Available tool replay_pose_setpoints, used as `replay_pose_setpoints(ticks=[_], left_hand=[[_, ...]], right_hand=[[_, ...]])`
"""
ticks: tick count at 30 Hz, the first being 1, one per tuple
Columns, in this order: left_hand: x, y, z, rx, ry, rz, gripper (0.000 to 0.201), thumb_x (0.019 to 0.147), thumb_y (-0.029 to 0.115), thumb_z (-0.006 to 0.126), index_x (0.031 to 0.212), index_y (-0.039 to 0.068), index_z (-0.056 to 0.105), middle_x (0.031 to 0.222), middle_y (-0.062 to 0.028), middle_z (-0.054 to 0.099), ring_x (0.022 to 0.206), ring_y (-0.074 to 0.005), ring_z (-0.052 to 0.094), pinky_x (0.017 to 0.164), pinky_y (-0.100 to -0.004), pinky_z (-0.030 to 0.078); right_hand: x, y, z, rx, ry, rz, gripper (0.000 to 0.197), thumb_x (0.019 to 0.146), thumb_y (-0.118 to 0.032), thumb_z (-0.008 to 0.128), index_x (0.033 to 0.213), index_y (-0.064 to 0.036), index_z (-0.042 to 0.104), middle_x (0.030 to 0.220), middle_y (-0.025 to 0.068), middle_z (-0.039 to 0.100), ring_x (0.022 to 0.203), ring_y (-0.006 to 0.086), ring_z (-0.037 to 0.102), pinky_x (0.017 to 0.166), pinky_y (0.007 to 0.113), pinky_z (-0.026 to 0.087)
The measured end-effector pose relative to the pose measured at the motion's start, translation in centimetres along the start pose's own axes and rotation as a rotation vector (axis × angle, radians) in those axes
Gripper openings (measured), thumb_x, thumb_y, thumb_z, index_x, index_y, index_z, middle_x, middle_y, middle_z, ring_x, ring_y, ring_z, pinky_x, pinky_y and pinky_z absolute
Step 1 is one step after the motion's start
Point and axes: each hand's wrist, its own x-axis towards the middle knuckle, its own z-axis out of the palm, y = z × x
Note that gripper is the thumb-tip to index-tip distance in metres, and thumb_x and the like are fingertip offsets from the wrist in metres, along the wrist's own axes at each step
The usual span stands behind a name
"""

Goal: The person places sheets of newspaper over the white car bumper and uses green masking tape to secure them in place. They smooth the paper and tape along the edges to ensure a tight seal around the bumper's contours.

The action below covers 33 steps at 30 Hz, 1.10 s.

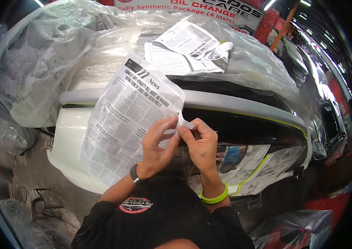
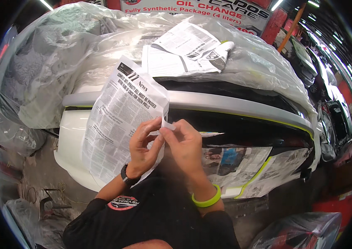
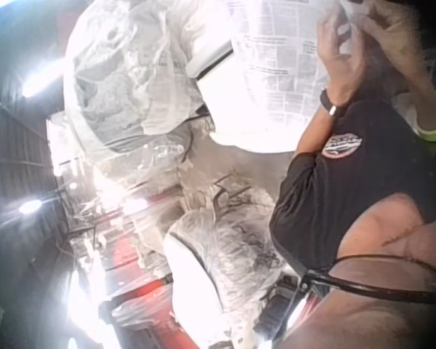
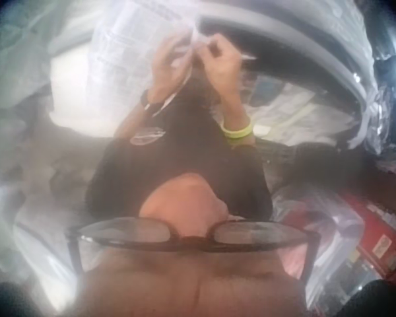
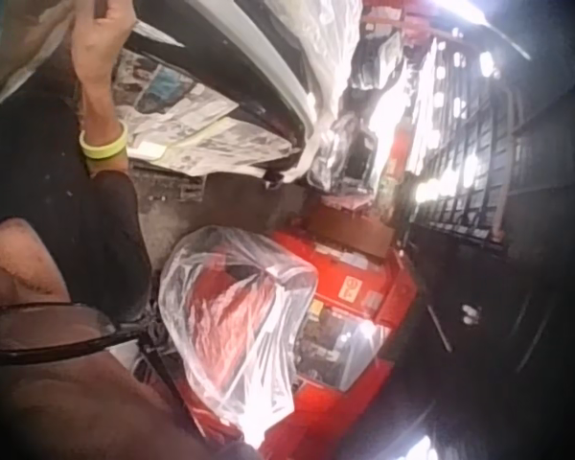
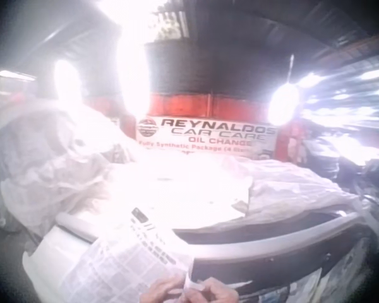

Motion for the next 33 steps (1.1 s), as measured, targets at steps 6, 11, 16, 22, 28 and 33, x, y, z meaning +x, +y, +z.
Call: replay_pose_setpoints(ticks=[6, 11, 16, 22, 28, 33], left_hand=[[-0.2, -0.2, -0.8, 0.105, 0.03, 0.029, 0.04, 0.092, -0.006, 0.066, 0.131, 0.001, 0.066, 0.119, -0.0166, 0.069, 0.105, -0.0229, 0.07, 0.082, -0.0293, 0.057], [0.2, 0.3, -1.3, 0.129, 0.008, 0.045, 0.036, 0.094, -0.006, 0.063, 0.128, 0.0, 0.068, 0.12, -0.0167, 0.07, 0.103, -0.0232, 0.07, 0.085, -0.0301, 0.056], [-0.4, 0.2, -1.3, -0.029, -0.019, -0.025, 0.031, 0.096, -0.002, 0.06, 0.126, 0.0, 0.07, 0.121, -0.0176, 0.07, 0.106, -0.0253, 0.07, 0.09, -0.033, 0.054], [-0.6, 0.3, -1.7, 0.119, -0.149, 0.138, 0.035, 0.09, -0.001, 0.065, 0.125, 0.002, 0.071, 0.124, -0.0189, 0.069, 0.114, -0.0296, 0.068, 0.097, -0.035, 0.052], [-1.3, 0.1, -2.0, -0.028, -0.184, 0.006, 0.036, 0.089, -0.002, 0.066, 0.125, 0.001, 0.071, 0.128, -0.0185, 0.068, 0.119, -0.0287, 0.066, 0.1, -0.0366, 0.051], [-1.4, -0.1, -2.1, -0.406, -0.144, -0.199, 0.027, 0.094, -0.001, 0.062, 0.119, -0.004, 0.072, 0.129, -0.0169, 0.068, 0.118, -0.023, 0.065, 0.1, -0.0356, 0.05]], right_hand=[[-0.1, -0.7, 0.1, -0.106, -0.081, -0.131, 0.009, 0.098, -0.004, 0.065, 0.101, 0.0038, 0.068, 0.09, 0.006, 0.065, 0.082, 0.0103, 0.06, 0.074, 0.025, 0.048], [0.0, -0.4, -0.1, -0.1, -0.099, -0.191, 0.014, 0.099, -0.002, 0.061, 0.11, 0.0041, 0.068, 0.097, 0.0087, 0.068, 0.091, 0.0134, 0.064, 0.081, 0.027, 0.05], [-0.2, 0.0, -0.4, 0.142, -0.138, -0.001, 0.027, 0.107, -0.018, 0.055, 0.111, 0.0057, 0.068, 0.101, 0.0091, 0.07, 0.093, 0.0125, 0.065, 0.087, 0.029, 0.052], [0.4, 0.9, -1.8, 0.638, -0.144, 0.358, 0.027, 0.105, -0.023, 0.06, 0.104, 0.0035, 0.068, 0.099, 0.0097, 0.072, 0.092, 0.0139, 0.067, 0.088, 0.031, 0.052], [0.2, 1.6, -2.1, 0.622, -0.191, 0.374, 0.026, 0.104, -0.023, 0.062, 0.098, 0.0018, 0.067, 0.094, 0.0094, 0.072, 0.086, 0.0132, 0.067, 0.085, 0.03, 0.052], [0.2, 2.1, -1.7, 0.563, -0.218, 0.335, 0.025, 0.103, -0.026, 0.065, 0.101, -0.0012, 0.066, 0.095, 0.0063, 0.071, 0.083, 0.0113, 0.064, 0.08, 0.028, 0.052]])
